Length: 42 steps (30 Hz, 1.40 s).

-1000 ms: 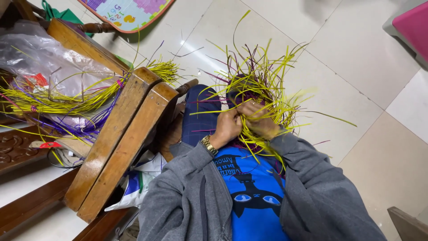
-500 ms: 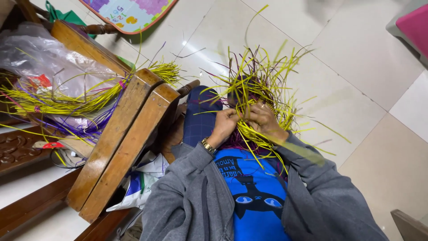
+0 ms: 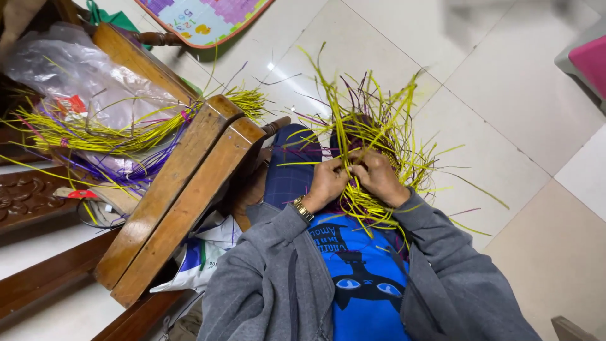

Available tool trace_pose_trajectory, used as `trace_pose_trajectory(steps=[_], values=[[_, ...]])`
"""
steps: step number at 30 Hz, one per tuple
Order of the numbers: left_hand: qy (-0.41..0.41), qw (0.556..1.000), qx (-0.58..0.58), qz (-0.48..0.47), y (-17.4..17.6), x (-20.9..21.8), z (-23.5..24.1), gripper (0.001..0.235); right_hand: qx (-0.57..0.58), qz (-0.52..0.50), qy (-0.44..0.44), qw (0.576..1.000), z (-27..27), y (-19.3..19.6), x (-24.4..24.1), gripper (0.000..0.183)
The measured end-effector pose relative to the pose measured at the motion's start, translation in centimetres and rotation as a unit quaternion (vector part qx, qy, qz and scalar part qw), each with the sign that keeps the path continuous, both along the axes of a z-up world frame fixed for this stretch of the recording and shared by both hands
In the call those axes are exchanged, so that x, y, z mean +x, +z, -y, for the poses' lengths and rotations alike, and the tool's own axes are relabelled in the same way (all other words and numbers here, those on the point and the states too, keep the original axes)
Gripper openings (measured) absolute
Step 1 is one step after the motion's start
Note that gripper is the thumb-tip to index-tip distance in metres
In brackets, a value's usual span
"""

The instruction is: Weaving a decorative pattern using thin yellow and purple plastic strands while sitting on the floor.

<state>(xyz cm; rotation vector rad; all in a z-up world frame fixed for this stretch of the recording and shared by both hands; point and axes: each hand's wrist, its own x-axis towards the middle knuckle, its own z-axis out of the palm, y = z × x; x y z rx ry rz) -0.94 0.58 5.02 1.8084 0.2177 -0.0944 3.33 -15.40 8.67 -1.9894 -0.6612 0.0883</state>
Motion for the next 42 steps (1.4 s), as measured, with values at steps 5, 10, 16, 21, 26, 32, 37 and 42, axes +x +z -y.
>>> trace_pose_trajectory(steps=[5, 10, 16, 21, 26, 32, 37, 42], values=[[-0.018, 0.999, -0.034, -0.007, 0.6, 0.3, -0.2, 0.004, 0.057, 0.002, -0.017, 0.998, 0.0, -0.1, -0.2, 0.017], [-0.003, 0.994, -0.097, -0.047, -2.5, 0.2, 0.0, 0.006, 0.034, 0.067, 0.001, 0.997, 0.5, -1.4, -0.8, 0.01], [-0.013, 0.992, -0.1, -0.083, 0.4, 0.0, 0.3, 0.014, -0.036, 0.215, 0.034, 0.975, 0.9, -1.2, -0.3, 0.009], [-0.055, 0.998, 0.016, -0.018, -1.1, 0.1, -0.1, 0.011, -0.061, 0.22, 0.041, 0.973, -0.9, 2.6, 0.3, 0.014], [-0.012, 0.995, -0.078, -0.054, -0.4, 0.4, 0.5, 0.007, -0.009, 0.062, 0.022, 0.998, 0.5, 0.7, 0.2, 0.004], [0.01, 0.992, -0.084, -0.096, -4.4, -0.2, 0.1, 0.013, -0.019, 0.078, 0.06, 0.995, 1.1, 0.3, -1.4, 0.016], [-0.106, 0.976, 0.165, 0.094, -0.5, -0.5, 1.0, 0.016, -0.031, 0.12, 0.036, 0.992, -0.7, 5.5, 0.2, 0.012], [-0.046, 0.997, 0.064, 0.021, 1.4, 0.1, 0.2, 0.014, 0.023, -0.088, 0.014, 0.996, 0.3, 1.5, -0.1, 0.023]])
